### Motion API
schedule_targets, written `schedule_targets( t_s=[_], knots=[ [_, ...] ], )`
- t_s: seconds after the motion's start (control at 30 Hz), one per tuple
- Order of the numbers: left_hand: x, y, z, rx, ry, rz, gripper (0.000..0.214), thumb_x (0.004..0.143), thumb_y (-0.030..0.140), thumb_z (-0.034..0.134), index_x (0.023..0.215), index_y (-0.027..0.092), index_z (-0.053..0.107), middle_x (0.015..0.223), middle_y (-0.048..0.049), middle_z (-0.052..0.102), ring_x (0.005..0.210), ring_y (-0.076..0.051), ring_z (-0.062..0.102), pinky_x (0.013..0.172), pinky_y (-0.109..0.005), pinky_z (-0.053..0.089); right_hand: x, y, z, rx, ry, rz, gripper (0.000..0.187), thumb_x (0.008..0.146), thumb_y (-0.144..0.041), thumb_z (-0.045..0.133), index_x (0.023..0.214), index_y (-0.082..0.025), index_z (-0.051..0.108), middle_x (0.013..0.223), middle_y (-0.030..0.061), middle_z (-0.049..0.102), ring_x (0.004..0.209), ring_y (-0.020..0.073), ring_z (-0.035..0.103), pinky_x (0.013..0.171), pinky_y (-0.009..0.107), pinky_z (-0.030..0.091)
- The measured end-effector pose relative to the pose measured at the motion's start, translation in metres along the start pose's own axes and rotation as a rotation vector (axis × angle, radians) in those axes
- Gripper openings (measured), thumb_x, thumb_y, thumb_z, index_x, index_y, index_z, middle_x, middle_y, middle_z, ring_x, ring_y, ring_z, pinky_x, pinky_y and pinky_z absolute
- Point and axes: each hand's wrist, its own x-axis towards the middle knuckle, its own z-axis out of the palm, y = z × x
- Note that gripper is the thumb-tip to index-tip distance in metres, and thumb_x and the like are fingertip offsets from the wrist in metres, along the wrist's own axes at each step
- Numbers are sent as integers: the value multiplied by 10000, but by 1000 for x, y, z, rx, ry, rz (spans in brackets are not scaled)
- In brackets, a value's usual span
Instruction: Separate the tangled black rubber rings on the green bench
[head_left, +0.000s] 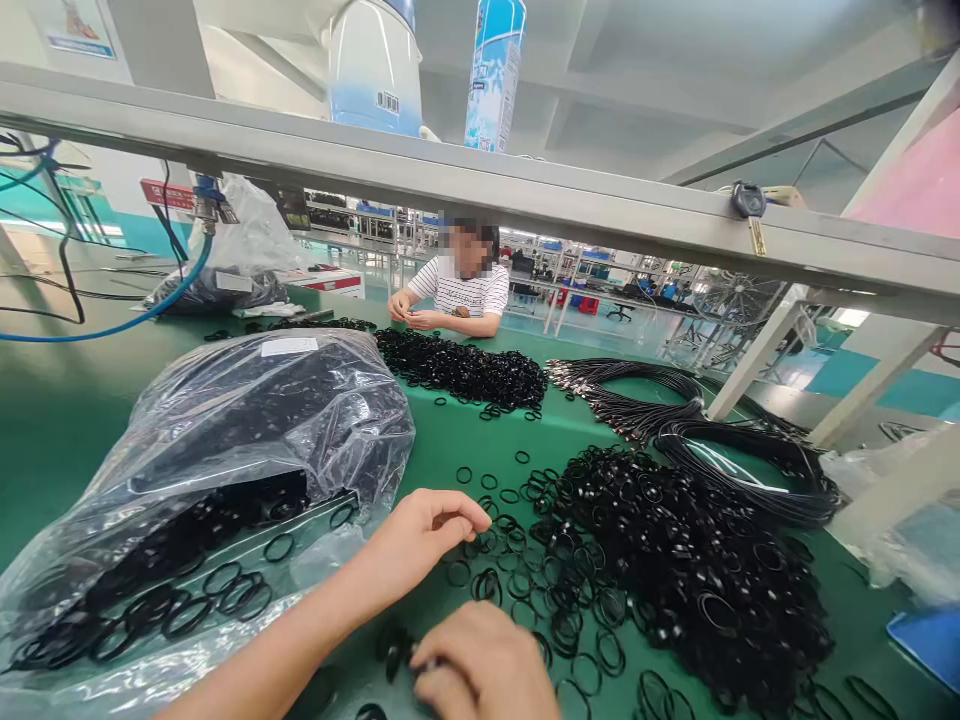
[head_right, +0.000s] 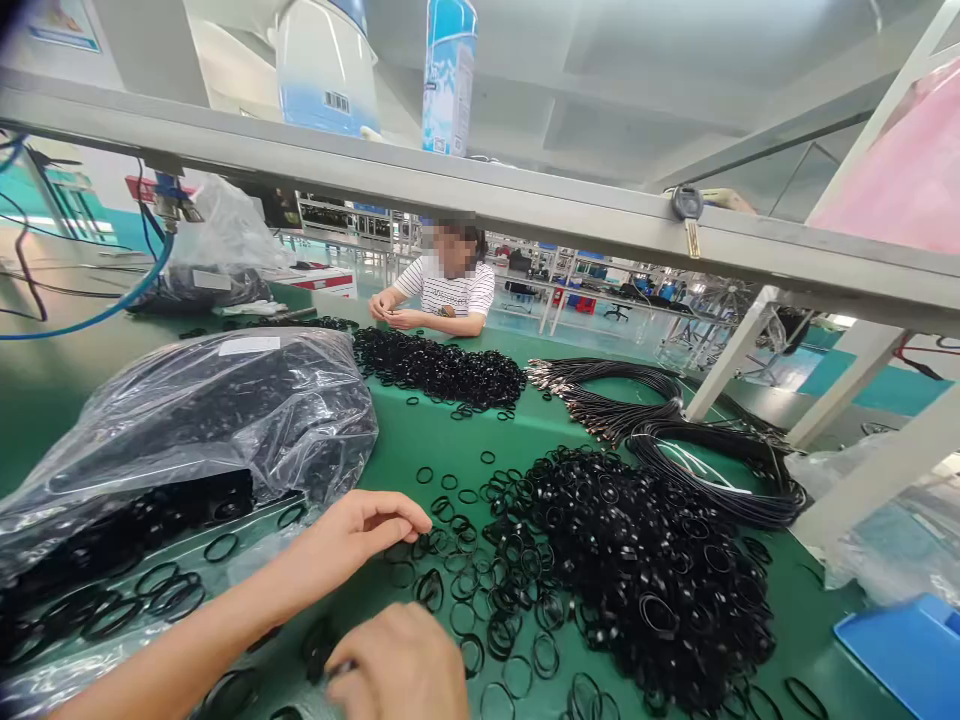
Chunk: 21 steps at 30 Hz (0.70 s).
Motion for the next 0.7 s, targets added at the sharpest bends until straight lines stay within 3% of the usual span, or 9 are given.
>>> schedule_targets(
  t_s=[0.13,0.2,0.27,0.4,0.57,0.7],
  knots=[
    [-6,7,8,-100,-193,-19,259,827,361,543,990,212,680,931,-19,713,841,-181,629,683,-251,481,17,-1,-52,466,90,376,126,717,-204,652,832,-195,705,689,1,670,577,147,598,559,239,448],
    [-6,3,13,-174,-265,-55,235,793,360,602,944,196,675,812,-8,712,734,-161,631,647,-244,476,20,2,-64,621,136,421,161,686,-240,703,822,-159,679,669,10,666,560,141,604,556,238,454],
    [-2,-4,15,-210,-214,-88,183,768,339,631,824,170,671,663,13,674,595,-130,599,579,-229,457,21,6,-70,691,185,432,185,672,-252,726,809,-147,659,664,18,669,581,143,620,553,229,448],
    [4,-14,15,-183,-54,-86,210,783,365,616,742,160,634,608,40,594,514,-98,520,492,-202,410,23,12,-74,769,216,461,256,676,-249,733,886,-135,639,762,57,697,672,165,658,594,239,454],
    [-2,-6,23,-228,-193,-26,239,808,356,602,980,194,636,841,-19,673,757,-164,599,573,-226,468,23,7,-75,674,177,433,233,688,-234,717,880,-131,635,662,32,684,623,159,646,580,236,455],
    [-2,-9,30,-230,-118,-56,201,777,346,633,825,151,648,674,1,657,595,-125,558,551,-223,438,21,8,-74,545,184,438,171,714,-214,668,865,-139,636,635,18,670,580,160,644,542,232,448]
  ],
)
